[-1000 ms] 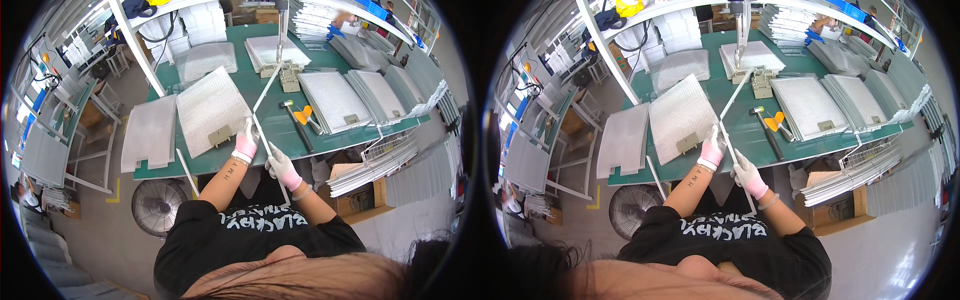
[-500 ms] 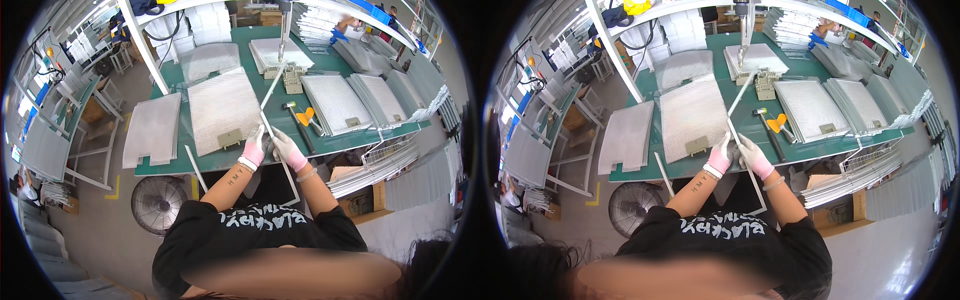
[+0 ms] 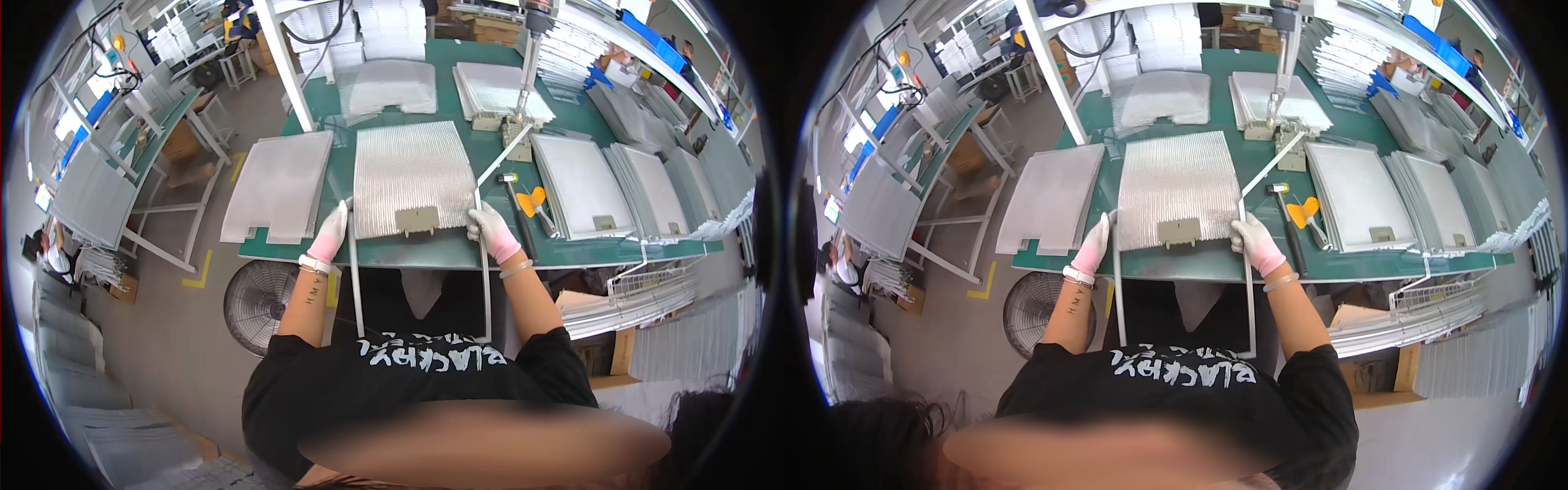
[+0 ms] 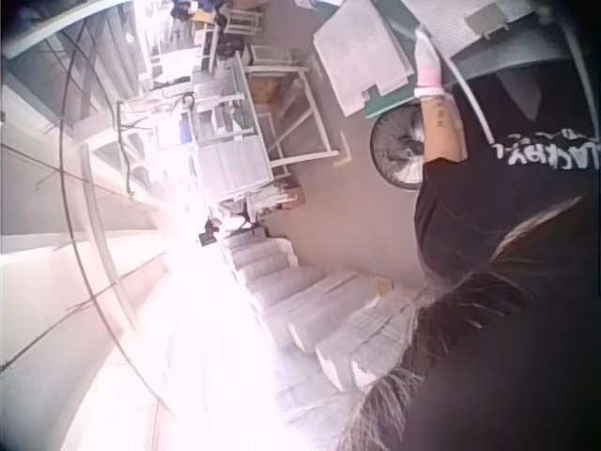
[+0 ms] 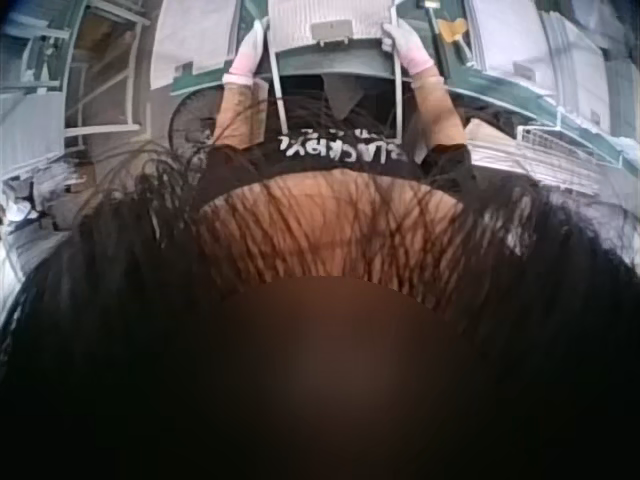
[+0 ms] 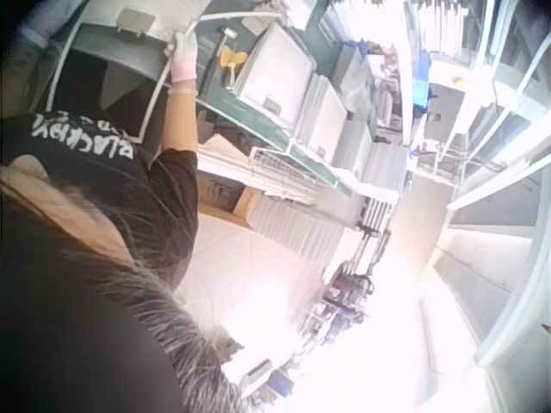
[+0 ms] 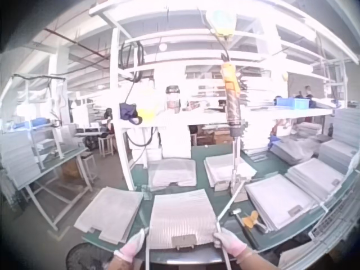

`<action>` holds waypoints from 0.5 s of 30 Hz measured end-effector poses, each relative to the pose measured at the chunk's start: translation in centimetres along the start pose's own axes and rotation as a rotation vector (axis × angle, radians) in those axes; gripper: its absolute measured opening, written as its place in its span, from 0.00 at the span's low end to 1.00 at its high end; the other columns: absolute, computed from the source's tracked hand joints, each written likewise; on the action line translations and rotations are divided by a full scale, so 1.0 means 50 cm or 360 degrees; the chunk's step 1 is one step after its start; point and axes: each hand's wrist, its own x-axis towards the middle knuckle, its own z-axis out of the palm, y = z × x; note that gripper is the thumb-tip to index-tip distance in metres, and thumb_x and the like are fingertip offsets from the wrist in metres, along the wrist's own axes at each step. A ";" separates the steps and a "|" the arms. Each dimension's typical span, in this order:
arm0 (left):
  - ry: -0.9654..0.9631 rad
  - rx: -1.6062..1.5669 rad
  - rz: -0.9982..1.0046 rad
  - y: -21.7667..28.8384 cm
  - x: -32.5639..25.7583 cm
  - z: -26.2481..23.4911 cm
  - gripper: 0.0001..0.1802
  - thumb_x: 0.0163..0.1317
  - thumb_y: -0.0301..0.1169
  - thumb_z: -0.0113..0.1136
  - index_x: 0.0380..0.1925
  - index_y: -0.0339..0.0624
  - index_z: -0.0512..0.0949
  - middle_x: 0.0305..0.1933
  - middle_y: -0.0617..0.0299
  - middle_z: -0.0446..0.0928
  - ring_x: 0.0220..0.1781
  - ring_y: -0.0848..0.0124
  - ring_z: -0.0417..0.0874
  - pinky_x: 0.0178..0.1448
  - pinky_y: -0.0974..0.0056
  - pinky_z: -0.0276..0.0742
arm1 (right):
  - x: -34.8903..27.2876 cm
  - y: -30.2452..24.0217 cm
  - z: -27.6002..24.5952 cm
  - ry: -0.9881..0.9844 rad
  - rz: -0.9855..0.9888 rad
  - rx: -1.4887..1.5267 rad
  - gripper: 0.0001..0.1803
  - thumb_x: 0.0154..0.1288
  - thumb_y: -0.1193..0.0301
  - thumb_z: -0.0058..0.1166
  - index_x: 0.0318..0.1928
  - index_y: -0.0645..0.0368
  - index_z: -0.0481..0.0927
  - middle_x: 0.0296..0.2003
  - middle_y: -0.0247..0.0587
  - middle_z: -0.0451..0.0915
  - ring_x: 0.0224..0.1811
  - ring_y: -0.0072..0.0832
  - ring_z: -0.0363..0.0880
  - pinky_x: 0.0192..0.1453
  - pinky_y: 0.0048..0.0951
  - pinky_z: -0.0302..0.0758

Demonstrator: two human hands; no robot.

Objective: Assembling metal mesh filters by fitting mesh into frames and securing them using a mallet and pneumatic tool.

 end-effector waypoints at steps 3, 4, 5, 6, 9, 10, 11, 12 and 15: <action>-0.0267 -0.0727 -0.0090 0.043 -0.005 0.028 0.31 0.73 0.35 0.46 0.71 0.32 0.53 0.70 0.51 0.63 0.71 0.66 0.65 0.74 0.63 0.57 | -0.008 0.018 -0.014 0.0015 0.0012 -0.0138 0.04 0.69 0.73 0.46 0.42 0.55 0.66 0.25 0.29 0.64 0.18 0.17 0.59 0.20 0.22 0.59; -0.0332 -0.0753 -0.0033 0.084 -0.016 0.042 0.35 0.71 0.31 0.49 0.72 0.32 0.48 0.72 0.54 0.60 0.71 0.69 0.65 0.75 0.65 0.56 | -0.016 0.015 -0.011 0.0072 -0.0039 -0.0143 0.04 0.70 0.73 0.46 0.42 0.55 0.66 0.25 0.28 0.64 0.18 0.17 0.59 0.21 0.22 0.59; -0.0334 -0.0746 -0.0022 0.104 -0.019 0.050 0.35 0.71 0.31 0.49 0.72 0.32 0.48 0.72 0.54 0.60 0.71 0.69 0.65 0.75 0.65 0.56 | -0.027 0.006 -0.005 0.0130 -0.0097 -0.0150 0.05 0.70 0.72 0.46 0.43 0.56 0.66 0.25 0.28 0.64 0.19 0.17 0.59 0.21 0.22 0.59; -0.0352 -0.0591 0.0112 0.117 -0.027 0.052 0.37 0.68 0.25 0.52 0.73 0.31 0.47 0.72 0.55 0.60 0.71 0.70 0.64 0.74 0.66 0.57 | -0.042 -0.005 0.008 0.0129 -0.0147 -0.0152 0.06 0.71 0.72 0.46 0.45 0.56 0.67 0.26 0.28 0.63 0.20 0.17 0.60 0.22 0.22 0.60; -0.0325 -0.0503 0.0185 0.181 -0.053 0.069 0.42 0.59 0.13 0.56 0.72 0.30 0.48 0.68 0.57 0.65 0.66 0.73 0.70 0.68 0.69 0.65 | -0.092 -0.036 0.018 0.0085 -0.0288 -0.0092 0.07 0.71 0.72 0.46 0.47 0.57 0.67 0.27 0.29 0.64 0.21 0.17 0.60 0.24 0.22 0.61; -0.0242 -0.0431 0.0158 0.184 -0.056 0.070 0.41 0.59 0.13 0.56 0.72 0.31 0.49 0.65 0.58 0.68 0.62 0.75 0.73 0.64 0.71 0.68 | -0.107 -0.048 0.017 0.0063 -0.0297 -0.0133 0.09 0.72 0.72 0.46 0.49 0.59 0.67 0.28 0.29 0.64 0.21 0.17 0.60 0.26 0.22 0.62; -0.0156 -0.0359 0.0130 0.190 -0.060 0.073 0.41 0.59 0.13 0.55 0.71 0.31 0.51 0.62 0.59 0.71 0.58 0.77 0.76 0.60 0.73 0.72 | -0.117 -0.061 0.026 0.0054 -0.0303 -0.0138 0.09 0.72 0.72 0.46 0.49 0.59 0.67 0.28 0.29 0.64 0.21 0.17 0.60 0.26 0.22 0.62; -0.0071 -0.0392 0.0184 0.223 -0.075 0.096 0.38 0.61 0.14 0.54 0.71 0.30 0.52 0.52 0.63 0.74 0.44 0.82 0.77 0.52 0.76 0.73 | -0.130 -0.073 0.034 0.0049 -0.0354 -0.0130 0.10 0.72 0.72 0.45 0.50 0.59 0.66 0.28 0.29 0.65 0.22 0.17 0.60 0.26 0.23 0.62; 0.0183 -0.0089 0.0550 0.220 -0.097 0.126 0.35 0.64 0.18 0.52 0.71 0.29 0.53 0.48 0.64 0.71 0.39 0.81 0.71 0.49 0.76 0.70 | -0.143 -0.074 0.040 0.0025 -0.0477 -0.0205 0.13 0.72 0.72 0.45 0.54 0.62 0.65 0.28 0.30 0.66 0.22 0.18 0.61 0.27 0.23 0.63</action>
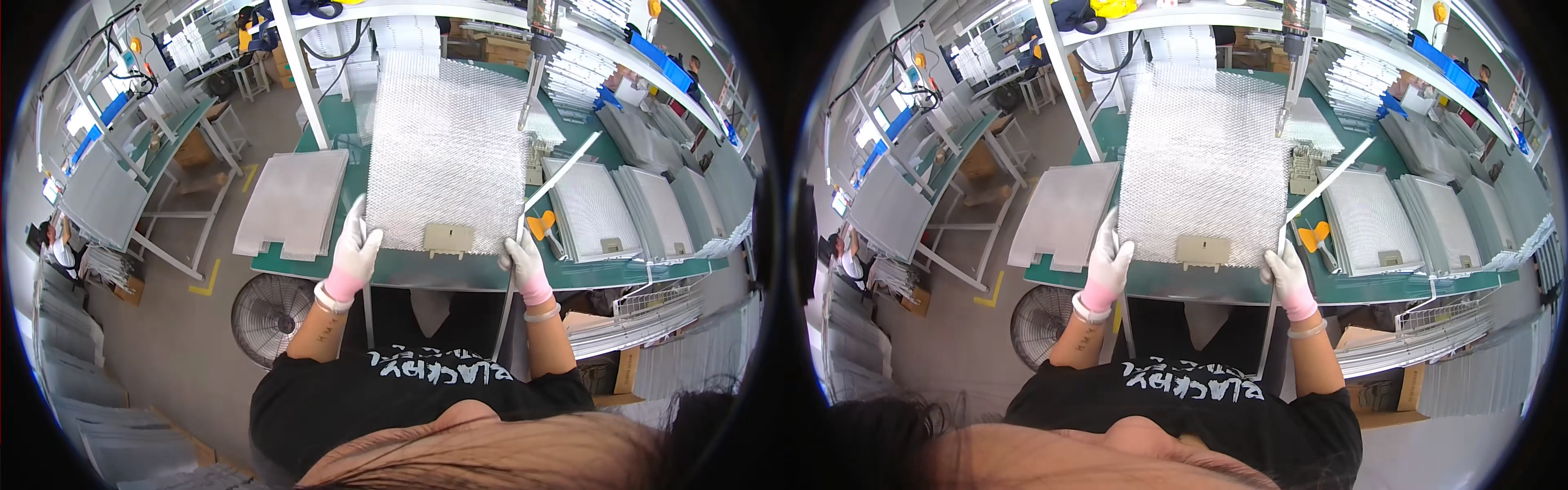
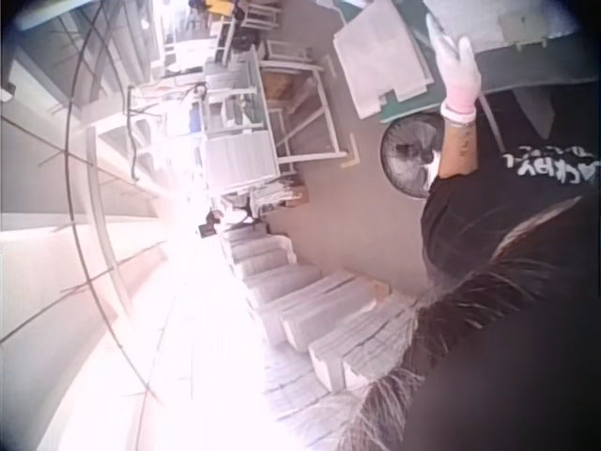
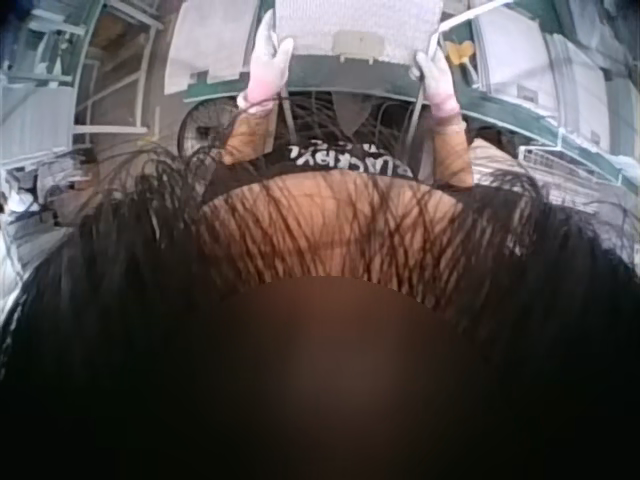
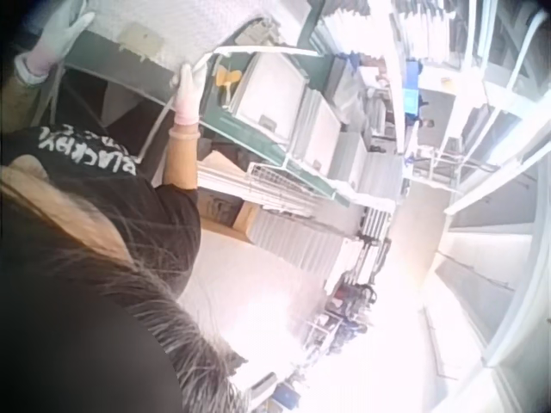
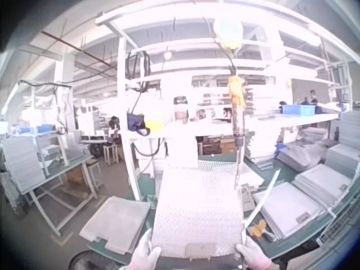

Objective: Assembling metal mesh filters by fitting mesh into frames and securing them using a mallet and pneumatic tool.

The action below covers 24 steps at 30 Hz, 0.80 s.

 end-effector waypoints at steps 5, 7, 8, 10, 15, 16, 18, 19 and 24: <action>0.0355 0.0209 0.0071 0.071 -0.044 -0.024 0.28 0.70 0.22 0.47 0.69 0.29 0.56 0.43 0.67 0.66 0.38 0.82 0.65 0.45 0.77 0.66 | -0.036 -0.027 0.061 -0.0035 -0.0188 -0.0259 0.17 0.70 0.74 0.46 0.57 0.65 0.64 0.32 0.33 0.71 0.26 0.19 0.69 0.32 0.22 0.70; 0.0551 0.0084 -0.0127 0.095 -0.073 -0.060 0.19 0.71 0.23 0.46 0.61 0.31 0.65 0.40 0.70 0.66 0.36 0.83 0.63 0.43 0.77 0.64 | -0.041 -0.037 0.103 -0.0102 -0.0255 -0.0261 0.18 0.69 0.77 0.45 0.58 0.66 0.64 0.32 0.33 0.72 0.28 0.19 0.71 0.34 0.22 0.72; 0.0585 -0.0040 -0.0257 0.088 -0.093 -0.092 0.14 0.72 0.23 0.46 0.55 0.33 0.70 0.38 0.72 0.66 0.35 0.84 0.62 0.42 0.77 0.63 | -0.041 -0.043 0.124 -0.0141 -0.0270 -0.0223 0.19 0.68 0.79 0.45 0.58 0.66 0.64 0.32 0.33 0.73 0.28 0.19 0.72 0.35 0.22 0.73; 0.0603 -0.0145 -0.0028 0.110 -0.095 -0.102 0.08 0.71 0.23 0.45 0.47 0.38 0.70 0.35 0.74 0.65 0.34 0.85 0.60 0.39 0.77 0.60 | -0.041 -0.064 0.151 -0.0156 -0.0352 -0.0372 0.20 0.65 0.79 0.46 0.58 0.67 0.66 0.35 0.34 0.75 0.31 0.19 0.74 0.38 0.22 0.74; 0.0232 0.0841 0.0487 0.114 -0.038 -0.170 0.16 0.75 0.27 0.37 0.56 0.27 0.66 0.54 0.52 0.71 0.52 0.69 0.72 0.58 0.67 0.66 | 0.017 -0.140 0.202 -0.0128 -0.0731 -0.0445 0.15 0.64 0.77 0.48 0.52 0.67 0.73 0.31 0.30 0.75 0.32 0.14 0.72 0.39 0.20 0.72; 0.0339 0.0651 0.0472 0.108 -0.013 -0.170 0.18 0.74 0.27 0.40 0.58 0.27 0.65 0.50 0.58 0.69 0.45 0.73 0.69 0.52 0.67 0.67 | 0.032 -0.163 0.207 -0.0048 -0.0811 -0.0489 0.04 0.65 0.77 0.49 0.39 0.63 0.75 0.26 0.25 0.71 0.30 0.12 0.66 0.34 0.18 0.67; 0.0334 0.0271 0.0516 0.137 0.053 -0.136 0.20 0.73 0.26 0.45 0.61 0.28 0.64 0.46 0.63 0.69 0.40 0.77 0.68 0.49 0.68 0.69 | 0.085 -0.178 0.176 0.0080 -0.0885 -0.0621 0.07 0.67 0.76 0.50 0.29 0.60 0.70 0.23 0.22 0.66 0.27 0.11 0.60 0.30 0.19 0.61; 0.0239 0.0096 0.0575 0.170 0.085 -0.104 0.20 0.72 0.26 0.46 0.61 0.29 0.65 0.46 0.63 0.71 0.42 0.77 0.70 0.51 0.69 0.70 | 0.104 -0.192 0.178 0.0105 -0.0932 -0.0582 0.11 0.68 0.76 0.51 0.27 0.59 0.68 0.22 0.21 0.64 0.26 0.11 0.58 0.29 0.19 0.59; 0.0293 -0.0022 0.0241 0.129 0.180 -0.058 0.18 0.67 0.22 0.56 0.56 0.32 0.70 0.43 0.66 0.79 0.39 0.82 0.75 0.44 0.75 0.71 | 0.156 -0.201 0.163 0.0266 -0.1273 -0.0450 0.03 0.69 0.76 0.51 0.36 0.62 0.73 0.28 0.24 0.69 0.30 0.13 0.62 0.34 0.21 0.66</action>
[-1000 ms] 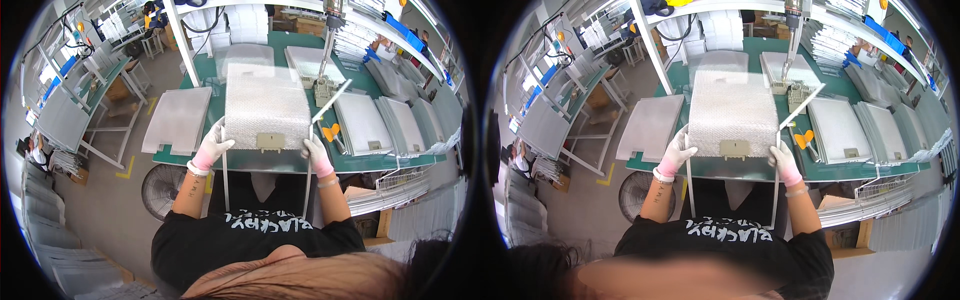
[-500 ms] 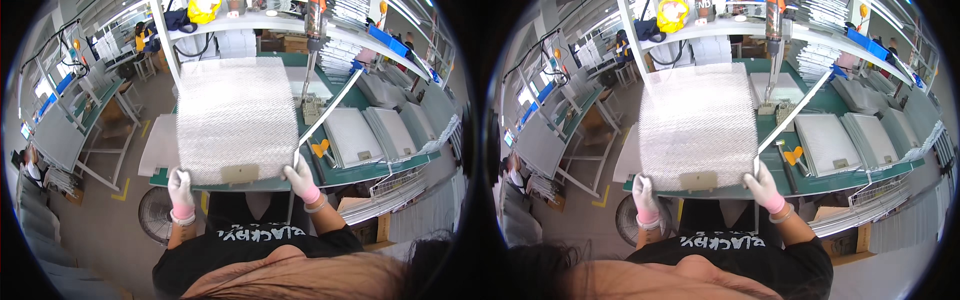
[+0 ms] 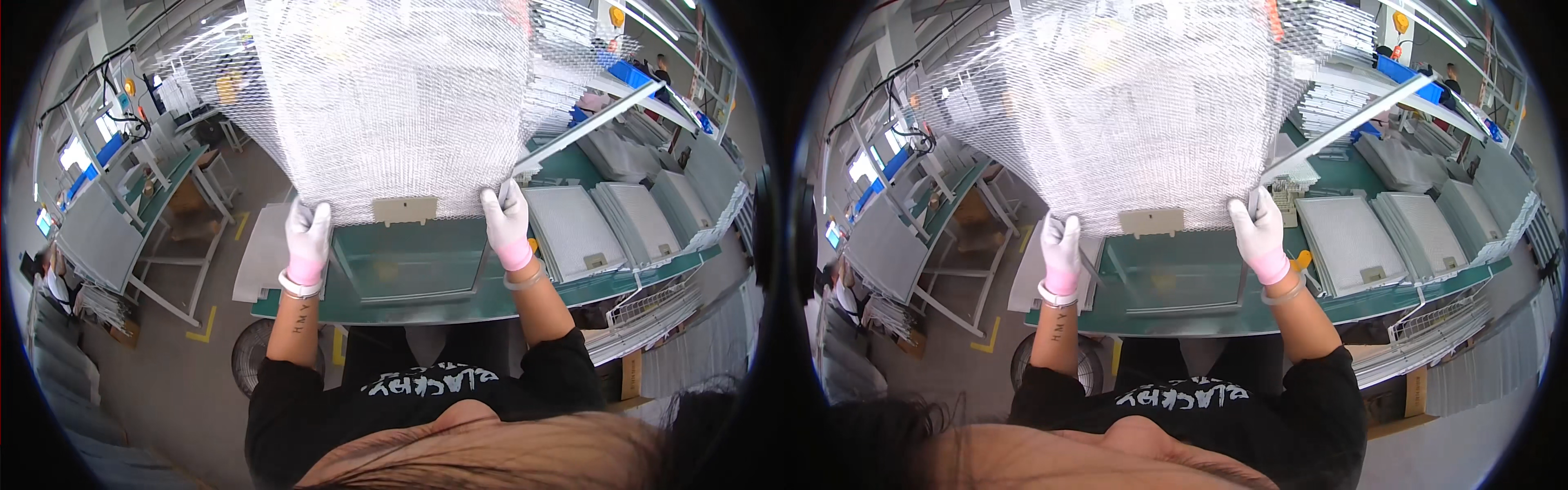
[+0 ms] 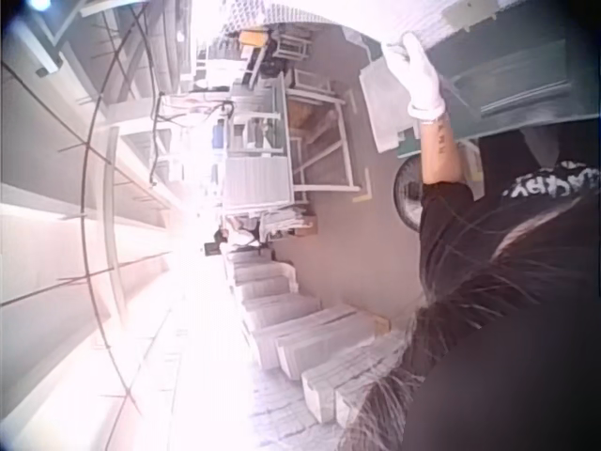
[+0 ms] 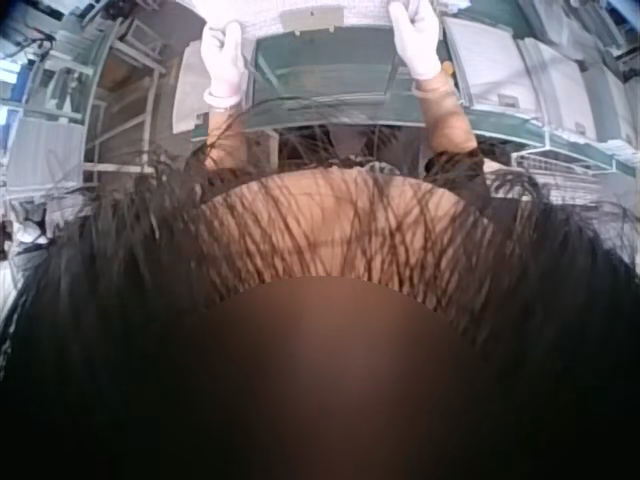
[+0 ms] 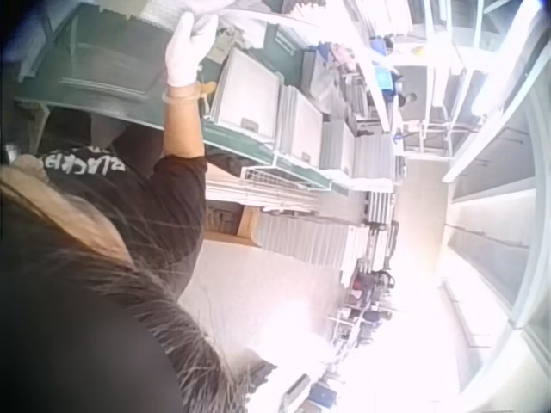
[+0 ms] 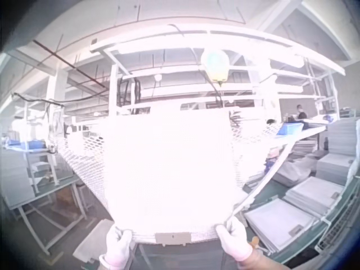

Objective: Assembling metal mesh filters by fitting mesh into frames and securing them using a mallet and pneumatic tool.

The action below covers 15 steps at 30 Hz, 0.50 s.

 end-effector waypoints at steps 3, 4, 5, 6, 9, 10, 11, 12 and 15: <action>-0.0065 -0.0081 0.0220 -0.066 0.001 0.024 0.15 0.66 0.21 0.55 0.52 0.32 0.72 0.39 0.70 0.77 0.36 0.84 0.72 0.41 0.75 0.70 | -0.025 0.040 -0.023 -0.0008 -0.0026 -0.0247 0.05 0.68 0.77 0.51 0.43 0.63 0.74 0.31 0.28 0.73 0.32 0.16 0.66 0.40 0.21 0.69; -0.0067 -0.0068 0.0208 -0.077 -0.006 0.028 0.14 0.66 0.21 0.54 0.51 0.32 0.72 0.40 0.69 0.77 0.36 0.84 0.72 0.41 0.75 0.70 | -0.032 0.054 -0.027 0.0029 -0.0040 -0.0386 0.05 0.68 0.77 0.51 0.43 0.64 0.75 0.31 0.29 0.74 0.32 0.17 0.67 0.41 0.21 0.69; -0.0050 0.0106 0.0305 -0.079 -0.012 0.029 0.13 0.65 0.21 0.54 0.50 0.33 0.72 0.40 0.69 0.76 0.36 0.84 0.71 0.41 0.75 0.70 | -0.032 0.063 -0.027 0.0040 -0.0028 -0.0331 0.08 0.68 0.75 0.52 0.45 0.64 0.75 0.33 0.33 0.76 0.34 0.18 0.70 0.42 0.22 0.70; -0.0052 0.0100 0.0302 -0.092 -0.022 0.029 0.13 0.65 0.21 0.54 0.50 0.33 0.72 0.40 0.69 0.76 0.36 0.84 0.71 0.41 0.75 0.70 | -0.037 0.073 -0.027 0.0041 -0.0027 -0.0337 0.08 0.68 0.75 0.52 0.45 0.64 0.75 0.33 0.33 0.76 0.34 0.18 0.70 0.42 0.22 0.70; -0.0042 0.0198 0.0085 -0.154 -0.065 0.006 0.14 0.64 0.21 0.54 0.50 0.31 0.72 0.45 0.63 0.79 0.42 0.78 0.78 0.48 0.70 0.74 | -0.071 0.113 -0.032 -0.0075 0.0118 -0.0330 0.12 0.65 0.77 0.50 0.48 0.67 0.75 0.36 0.43 0.79 0.38 0.28 0.77 0.47 0.29 0.74; -0.0094 0.0233 0.0032 -0.172 -0.088 0.001 0.16 0.65 0.22 0.53 0.52 0.29 0.71 0.48 0.58 0.80 0.48 0.73 0.79 0.53 0.67 0.74 | -0.095 0.121 -0.038 -0.0128 0.0135 -0.0445 0.14 0.63 0.77 0.49 0.49 0.68 0.75 0.37 0.46 0.79 0.39 0.32 0.78 0.49 0.29 0.74; -0.0188 0.0399 -0.0061 -0.217 -0.116 -0.022 0.18 0.65 0.23 0.54 0.55 0.28 0.71 0.49 0.56 0.79 0.50 0.72 0.79 0.57 0.66 0.73 | -0.140 0.158 -0.051 -0.0144 0.0174 -0.0471 0.15 0.62 0.77 0.50 0.50 0.68 0.75 0.37 0.45 0.79 0.40 0.31 0.78 0.51 0.29 0.74; -0.0201 0.0352 -0.0031 -0.235 -0.143 -0.024 0.20 0.64 0.24 0.55 0.55 0.28 0.71 0.50 0.54 0.79 0.53 0.71 0.78 0.59 0.66 0.72 | -0.177 0.185 -0.064 -0.0160 0.0214 -0.0493 0.16 0.62 0.77 0.51 0.51 0.68 0.75 0.37 0.43 0.79 0.42 0.30 0.78 0.53 0.29 0.74; -0.0424 0.0374 -0.0350 -0.253 -0.155 -0.064 0.22 0.63 0.23 0.55 0.57 0.28 0.69 0.54 0.55 0.77 0.56 0.71 0.77 0.62 0.65 0.70 | -0.217 0.184 -0.088 -0.0257 0.0608 -0.0132 0.17 0.61 0.77 0.52 0.51 0.67 0.75 0.38 0.40 0.79 0.45 0.27 0.77 0.56 0.30 0.72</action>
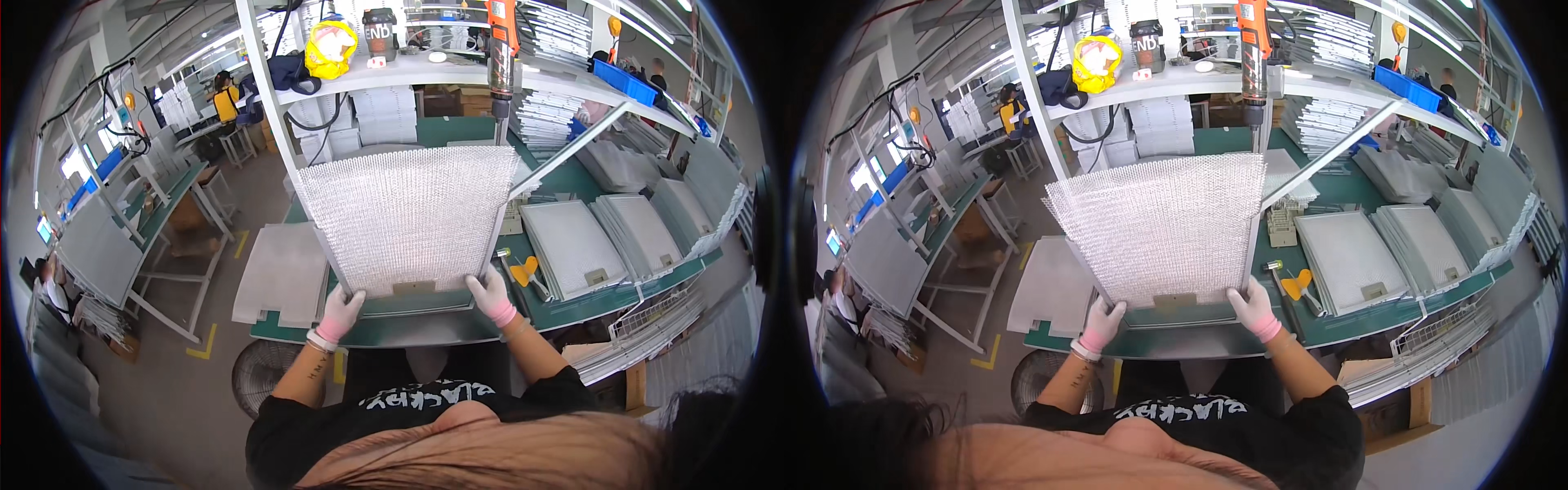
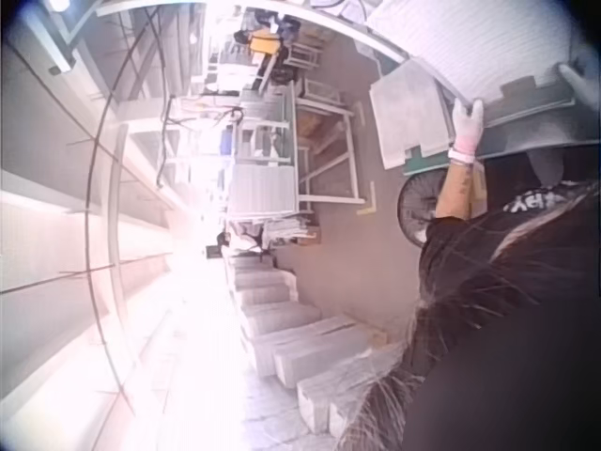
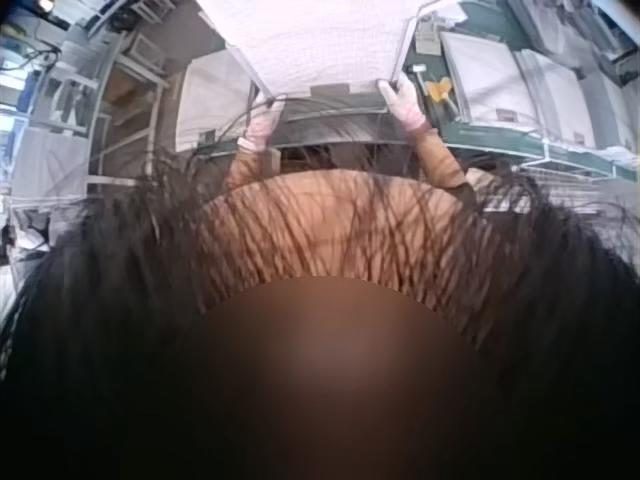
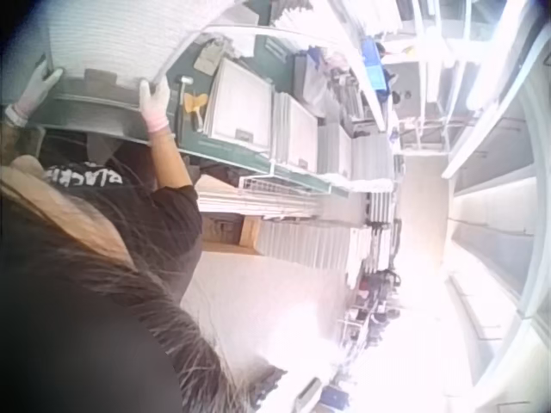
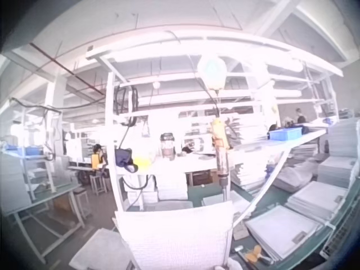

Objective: Assembling metal mesh filters by fitting mesh into frames and securing them using a mallet and pneumatic tool.

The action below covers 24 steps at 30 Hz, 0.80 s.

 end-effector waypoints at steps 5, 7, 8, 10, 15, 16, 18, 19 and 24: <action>0.0087 -0.0611 0.0361 0.199 0.083 -0.030 0.25 0.57 0.15 0.46 0.58 0.31 0.68 0.54 0.61 0.74 0.56 0.72 0.75 0.63 0.66 0.69 | 0.109 -0.183 0.012 0.0212 -0.0404 0.0257 0.15 0.63 0.79 0.50 0.50 0.67 0.74 0.38 0.31 0.78 0.46 0.19 0.75 0.55 0.24 0.71; 0.0217 -0.0404 0.0333 0.235 0.119 -0.034 0.16 0.62 0.16 0.49 0.51 0.32 0.73 0.42 0.68 0.76 0.37 0.83 0.71 0.42 0.76 0.68 | 0.144 -0.198 -0.015 0.0068 -0.0323 0.0035 0.13 0.66 0.79 0.49 0.50 0.66 0.75 0.39 0.30 0.79 0.44 0.16 0.74 0.52 0.21 0.71; 0.0177 -0.0512 0.0402 0.230 0.126 -0.030 0.15 0.64 0.18 0.51 0.51 0.32 0.74 0.41 0.69 0.76 0.36 0.84 0.69 0.41 0.76 0.67 | 0.144 -0.221 -0.006 0.0011 -0.0314 0.0170 0.12 0.68 0.79 0.49 0.51 0.66 0.75 0.42 0.31 0.80 0.43 0.16 0.74 0.51 0.21 0.71; 0.0143 -0.0620 0.0455 0.207 0.124 -0.012 0.13 0.65 0.19 0.53 0.50 0.32 0.74 0.40 0.71 0.76 0.34 0.85 0.68 0.40 0.77 0.66 | 0.144 -0.200 -0.007 0.0032 -0.0322 0.0146 0.12 0.69 0.78 0.49 0.51 0.66 0.75 0.43 0.32 0.80 0.43 0.15 0.74 0.51 0.21 0.71; 0.0373 -0.0523 0.0416 0.154 0.068 0.015 0.15 0.66 0.21 0.54 0.53 0.33 0.73 0.43 0.70 0.76 0.38 0.84 0.71 0.45 0.75 0.67 | 0.105 -0.134 0.005 0.0064 -0.0292 0.0136 0.13 0.71 0.75 0.51 0.53 0.66 0.74 0.44 0.32 0.81 0.44 0.16 0.74 0.51 0.22 0.71; 0.0312 -0.0352 0.0388 0.131 0.061 0.010 0.16 0.67 0.23 0.54 0.54 0.33 0.73 0.46 0.68 0.77 0.43 0.82 0.73 0.49 0.73 0.69 | 0.096 -0.109 -0.001 0.0030 -0.0258 0.0000 0.13 0.71 0.74 0.51 0.53 0.66 0.74 0.44 0.33 0.80 0.44 0.17 0.75 0.51 0.23 0.71; 0.0317 -0.0367 0.0330 0.100 0.039 0.016 0.16 0.67 0.24 0.54 0.54 0.33 0.73 0.47 0.67 0.77 0.44 0.81 0.74 0.51 0.72 0.70 | 0.075 -0.081 0.001 0.0040 -0.0145 -0.0039 0.14 0.71 0.73 0.51 0.53 0.66 0.73 0.44 0.34 0.80 0.45 0.18 0.75 0.53 0.24 0.71; 0.0327 -0.0379 0.0282 0.090 0.034 0.017 0.16 0.67 0.25 0.54 0.54 0.33 0.73 0.48 0.67 0.78 0.46 0.80 0.74 0.52 0.72 0.70 | 0.071 -0.079 0.006 0.0061 -0.0170 -0.0053 0.14 0.71 0.73 0.51 0.53 0.66 0.73 0.44 0.34 0.80 0.45 0.19 0.75 0.53 0.24 0.71; -0.0264 -0.0240 -0.0036 0.146 0.065 -0.066 0.19 0.65 0.27 0.60 0.54 0.33 0.73 0.49 0.65 0.79 0.51 0.77 0.77 0.56 0.67 0.73 | 0.096 -0.128 -0.031 -0.0158 -0.0151 -0.0057 0.14 0.69 0.76 0.49 0.54 0.66 0.73 0.44 0.34 0.80 0.45 0.21 0.76 0.55 0.27 0.71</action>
